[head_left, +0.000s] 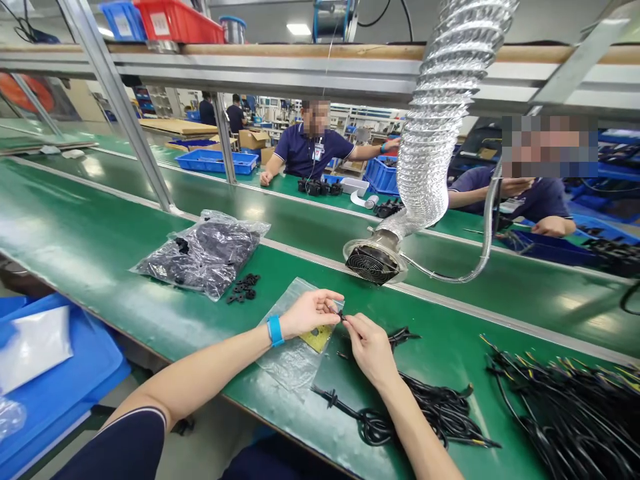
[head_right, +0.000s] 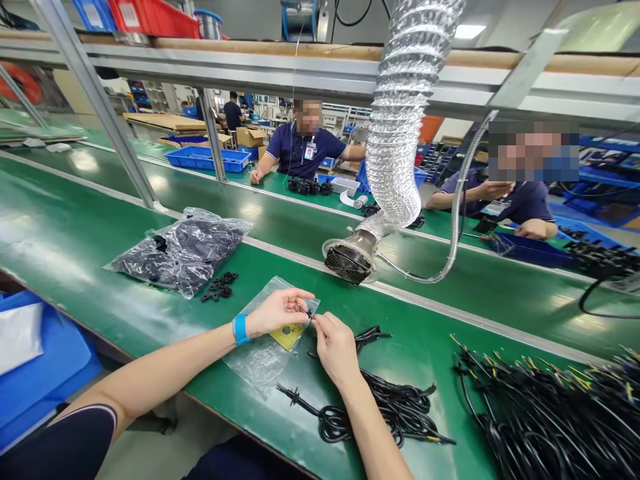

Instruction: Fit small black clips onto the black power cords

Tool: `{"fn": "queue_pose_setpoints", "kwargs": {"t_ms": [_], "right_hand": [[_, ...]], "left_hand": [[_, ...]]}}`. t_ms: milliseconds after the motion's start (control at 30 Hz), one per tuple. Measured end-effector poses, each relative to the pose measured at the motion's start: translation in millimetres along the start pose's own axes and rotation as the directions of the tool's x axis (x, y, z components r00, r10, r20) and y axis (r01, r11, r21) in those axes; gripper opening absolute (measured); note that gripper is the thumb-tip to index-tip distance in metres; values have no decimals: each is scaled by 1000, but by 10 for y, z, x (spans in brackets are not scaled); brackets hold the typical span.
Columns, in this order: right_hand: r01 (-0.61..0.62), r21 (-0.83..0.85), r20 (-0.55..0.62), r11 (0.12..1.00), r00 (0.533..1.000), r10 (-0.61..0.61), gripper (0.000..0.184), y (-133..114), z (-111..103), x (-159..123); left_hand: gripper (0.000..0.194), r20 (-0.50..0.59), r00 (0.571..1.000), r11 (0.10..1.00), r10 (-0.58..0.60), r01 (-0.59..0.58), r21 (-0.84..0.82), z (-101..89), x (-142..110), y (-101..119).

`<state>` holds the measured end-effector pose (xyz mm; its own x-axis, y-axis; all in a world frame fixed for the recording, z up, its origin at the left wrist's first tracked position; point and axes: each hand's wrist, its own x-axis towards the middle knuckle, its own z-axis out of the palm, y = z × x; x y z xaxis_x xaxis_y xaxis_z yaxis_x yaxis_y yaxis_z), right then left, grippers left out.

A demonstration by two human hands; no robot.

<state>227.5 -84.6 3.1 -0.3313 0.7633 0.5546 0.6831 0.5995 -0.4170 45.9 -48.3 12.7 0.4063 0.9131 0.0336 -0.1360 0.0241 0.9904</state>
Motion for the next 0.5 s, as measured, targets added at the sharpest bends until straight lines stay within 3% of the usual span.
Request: {"fn": "queue_pose_setpoints", "kwargs": {"t_ms": [233, 367, 500], "right_hand": [[135, -107, 6, 985, 991, -135, 36, -3, -27, -2], [189, -171, 22, 967, 982, -188, 39, -1, -25, -8], [153, -175, 31, 973, 988, -150, 39, 15, -24, -9]], "left_hand": [[21, 66, 991, 951, 120, -134, 279, 3, -47, -28], [16, 87, 971, 881, 224, -240, 407, 24, -74, 13], [17, 89, 964, 853, 251, -264, 451, 32, -62, 20]]}}
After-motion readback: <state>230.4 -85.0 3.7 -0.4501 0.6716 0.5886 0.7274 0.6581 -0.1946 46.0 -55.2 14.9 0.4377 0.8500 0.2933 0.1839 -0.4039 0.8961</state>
